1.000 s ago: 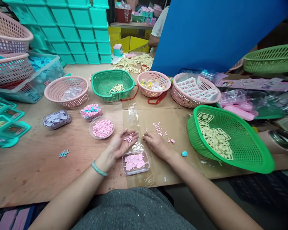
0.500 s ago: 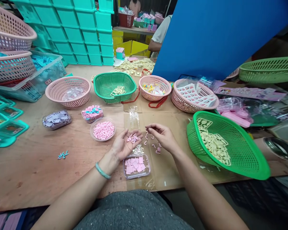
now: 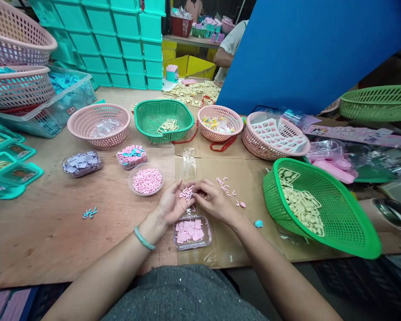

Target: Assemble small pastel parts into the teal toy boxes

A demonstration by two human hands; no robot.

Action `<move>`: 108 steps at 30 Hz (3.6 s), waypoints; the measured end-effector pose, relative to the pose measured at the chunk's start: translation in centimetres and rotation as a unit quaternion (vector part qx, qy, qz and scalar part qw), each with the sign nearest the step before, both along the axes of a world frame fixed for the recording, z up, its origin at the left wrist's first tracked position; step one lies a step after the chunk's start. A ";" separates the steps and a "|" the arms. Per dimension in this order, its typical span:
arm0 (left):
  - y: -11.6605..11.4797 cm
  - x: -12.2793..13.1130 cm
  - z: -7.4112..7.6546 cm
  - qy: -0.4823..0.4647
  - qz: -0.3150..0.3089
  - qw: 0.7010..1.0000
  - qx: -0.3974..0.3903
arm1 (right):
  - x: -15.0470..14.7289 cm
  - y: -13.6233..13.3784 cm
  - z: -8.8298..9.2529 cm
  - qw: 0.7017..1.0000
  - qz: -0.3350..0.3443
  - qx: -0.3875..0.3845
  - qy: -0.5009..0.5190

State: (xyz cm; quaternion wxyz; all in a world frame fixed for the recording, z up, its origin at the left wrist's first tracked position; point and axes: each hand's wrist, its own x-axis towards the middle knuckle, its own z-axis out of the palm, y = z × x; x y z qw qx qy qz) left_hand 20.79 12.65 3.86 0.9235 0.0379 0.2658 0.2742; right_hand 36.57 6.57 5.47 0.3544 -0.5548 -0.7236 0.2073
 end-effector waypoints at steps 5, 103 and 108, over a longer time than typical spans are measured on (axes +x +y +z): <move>-0.4 -0.4 0.4 0.003 0.016 1.000 0.002 | -0.7 0.2 0.1 0.997 -0.013 0.044 0.057; -3.0 -8.6 3.3 0.158 0.043 0.986 0.045 | -1.9 1.6 -0.5 0.961 -0.037 -0.064 0.265; -2.6 -12.4 3.4 0.165 0.169 0.971 0.022 | -9.4 11.9 0.7 0.973 0.077 -0.044 0.212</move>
